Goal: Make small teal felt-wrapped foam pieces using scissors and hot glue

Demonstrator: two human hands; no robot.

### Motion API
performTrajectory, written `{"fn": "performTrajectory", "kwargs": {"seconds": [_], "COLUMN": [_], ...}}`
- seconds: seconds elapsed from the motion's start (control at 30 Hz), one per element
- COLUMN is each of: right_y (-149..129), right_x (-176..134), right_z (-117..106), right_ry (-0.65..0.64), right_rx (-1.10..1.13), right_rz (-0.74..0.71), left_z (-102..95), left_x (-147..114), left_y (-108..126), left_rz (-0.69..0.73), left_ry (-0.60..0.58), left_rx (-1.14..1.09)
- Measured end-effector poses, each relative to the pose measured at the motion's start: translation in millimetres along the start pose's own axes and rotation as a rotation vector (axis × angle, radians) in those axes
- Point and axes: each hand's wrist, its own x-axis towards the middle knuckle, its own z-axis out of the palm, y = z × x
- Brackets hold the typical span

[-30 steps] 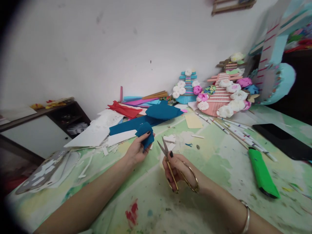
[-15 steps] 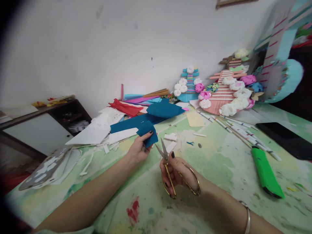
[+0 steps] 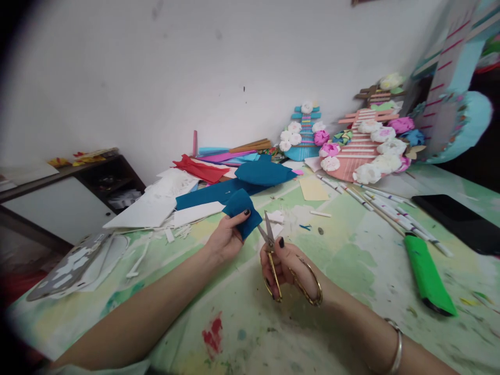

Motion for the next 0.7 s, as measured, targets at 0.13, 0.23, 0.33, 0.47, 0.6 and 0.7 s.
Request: {"fn": "performTrajectory", "kwargs": {"seconds": [0.13, 0.23, 0.33, 0.47, 0.6, 0.7], "right_y": [-2.1, -2.5, -3.0, -4.3, -4.4, -4.4], "right_x": [-1.5, -2.8, -3.2, -4.4, -6.3, -5.7], "right_z": [1.7, 1.5, -0.3, -3.0, -4.3, -3.6], "right_ry": [0.040, 0.041, 0.048, 0.045, 0.054, 0.060], "right_rx": [-0.083, -0.106, -0.116, -0.135, -0.174, -0.169], "right_rz": [-0.073, -0.095, -0.096, -0.120, -0.148, -0.171], "left_z": [1.2, 1.4, 1.7, 2.3, 2.9, 3.7], "left_x": [-3.7, -5.1, -5.9, -6.8, -8.3, -9.6], "left_y": [0.2, 1.5, 2.6, 3.3, 2.9, 2.5], "left_rz": [-0.036, -0.029, 0.011, 0.035, 0.045, 0.039], "left_ry": [-0.110, -0.140, -0.152, -0.163, -0.186, -0.173], "left_rx": [-0.020, 0.024, 0.081, 0.146, 0.157, 0.162]}}
